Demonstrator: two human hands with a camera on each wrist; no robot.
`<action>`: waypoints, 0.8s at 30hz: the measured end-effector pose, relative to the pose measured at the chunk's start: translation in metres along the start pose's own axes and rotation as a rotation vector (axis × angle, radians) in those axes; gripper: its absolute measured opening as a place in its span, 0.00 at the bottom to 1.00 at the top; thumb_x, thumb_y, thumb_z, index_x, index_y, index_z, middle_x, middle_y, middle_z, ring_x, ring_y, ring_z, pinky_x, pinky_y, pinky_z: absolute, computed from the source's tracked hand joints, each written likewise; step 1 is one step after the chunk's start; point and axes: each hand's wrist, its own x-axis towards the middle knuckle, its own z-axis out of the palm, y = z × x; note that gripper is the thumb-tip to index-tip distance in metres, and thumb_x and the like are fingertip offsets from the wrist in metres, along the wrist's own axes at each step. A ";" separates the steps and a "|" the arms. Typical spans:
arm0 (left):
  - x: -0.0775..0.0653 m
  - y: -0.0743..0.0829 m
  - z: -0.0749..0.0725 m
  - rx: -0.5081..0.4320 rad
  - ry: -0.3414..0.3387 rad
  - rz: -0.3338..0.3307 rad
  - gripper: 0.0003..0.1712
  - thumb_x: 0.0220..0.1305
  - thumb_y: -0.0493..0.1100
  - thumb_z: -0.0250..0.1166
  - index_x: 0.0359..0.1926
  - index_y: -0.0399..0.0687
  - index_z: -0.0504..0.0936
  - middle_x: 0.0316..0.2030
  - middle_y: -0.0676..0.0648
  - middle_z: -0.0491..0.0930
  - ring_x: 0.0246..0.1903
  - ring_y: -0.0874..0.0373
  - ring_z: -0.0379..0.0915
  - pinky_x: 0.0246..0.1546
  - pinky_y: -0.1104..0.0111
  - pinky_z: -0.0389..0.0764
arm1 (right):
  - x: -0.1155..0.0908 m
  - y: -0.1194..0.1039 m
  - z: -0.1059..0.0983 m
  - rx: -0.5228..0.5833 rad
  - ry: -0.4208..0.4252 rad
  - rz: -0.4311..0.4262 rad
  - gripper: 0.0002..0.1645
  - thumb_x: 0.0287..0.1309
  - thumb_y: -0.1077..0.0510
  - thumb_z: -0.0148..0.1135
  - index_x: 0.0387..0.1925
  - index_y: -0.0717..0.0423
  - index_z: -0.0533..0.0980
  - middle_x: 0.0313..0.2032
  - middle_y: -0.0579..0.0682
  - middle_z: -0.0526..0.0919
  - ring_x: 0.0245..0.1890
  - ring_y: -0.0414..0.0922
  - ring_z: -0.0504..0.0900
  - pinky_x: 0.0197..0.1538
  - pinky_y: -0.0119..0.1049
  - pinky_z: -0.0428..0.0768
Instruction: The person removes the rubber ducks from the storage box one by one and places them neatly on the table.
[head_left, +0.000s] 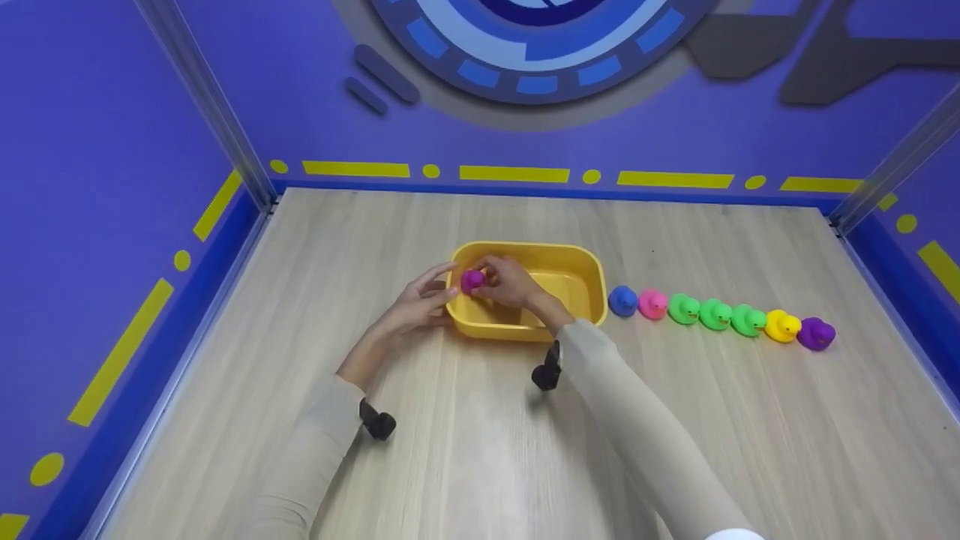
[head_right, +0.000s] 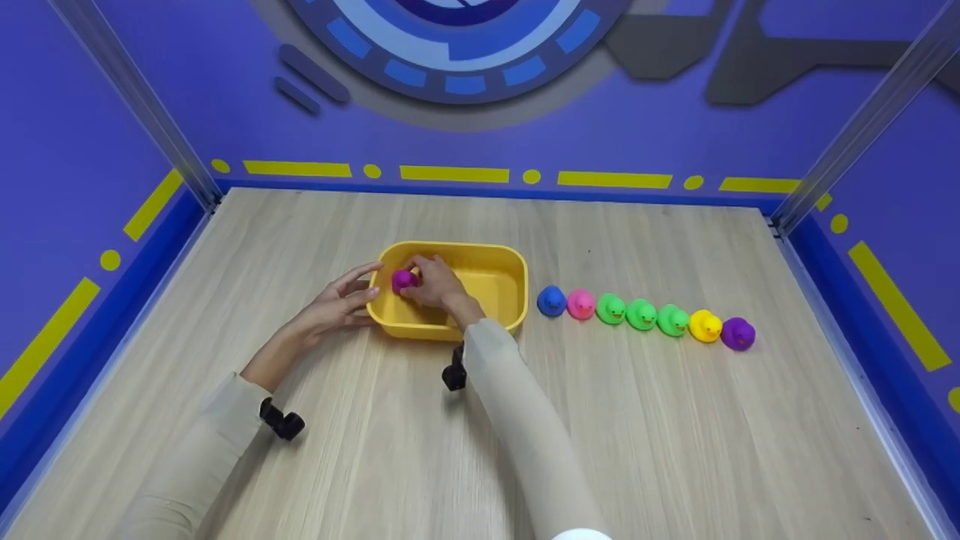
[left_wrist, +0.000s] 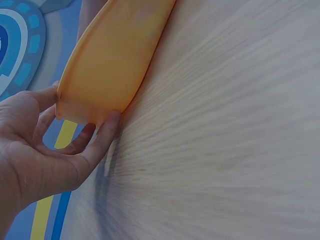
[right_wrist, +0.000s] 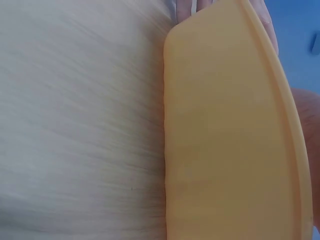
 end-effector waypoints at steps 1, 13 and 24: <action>0.000 0.000 0.000 0.001 -0.004 0.003 0.34 0.74 0.49 0.63 0.77 0.62 0.63 0.70 0.38 0.64 0.63 0.40 0.75 0.61 0.51 0.82 | 0.000 0.000 0.000 -0.015 -0.004 0.004 0.21 0.65 0.61 0.68 0.57 0.64 0.75 0.54 0.64 0.82 0.53 0.58 0.80 0.63 0.48 0.81; 0.000 0.000 0.000 0.024 -0.002 0.006 0.32 0.76 0.47 0.60 0.77 0.64 0.62 0.70 0.38 0.64 0.63 0.41 0.76 0.61 0.51 0.83 | 0.000 -0.001 -0.001 -0.090 -0.050 0.008 0.20 0.69 0.55 0.64 0.58 0.58 0.74 0.55 0.60 0.78 0.55 0.56 0.74 0.64 0.48 0.77; 0.000 -0.002 0.000 0.023 -0.013 0.015 0.34 0.76 0.48 0.60 0.78 0.61 0.60 0.70 0.38 0.64 0.63 0.41 0.75 0.61 0.52 0.83 | -0.002 0.006 -0.004 -0.056 -0.040 0.060 0.21 0.64 0.49 0.70 0.52 0.56 0.78 0.50 0.54 0.83 0.50 0.50 0.79 0.59 0.41 0.83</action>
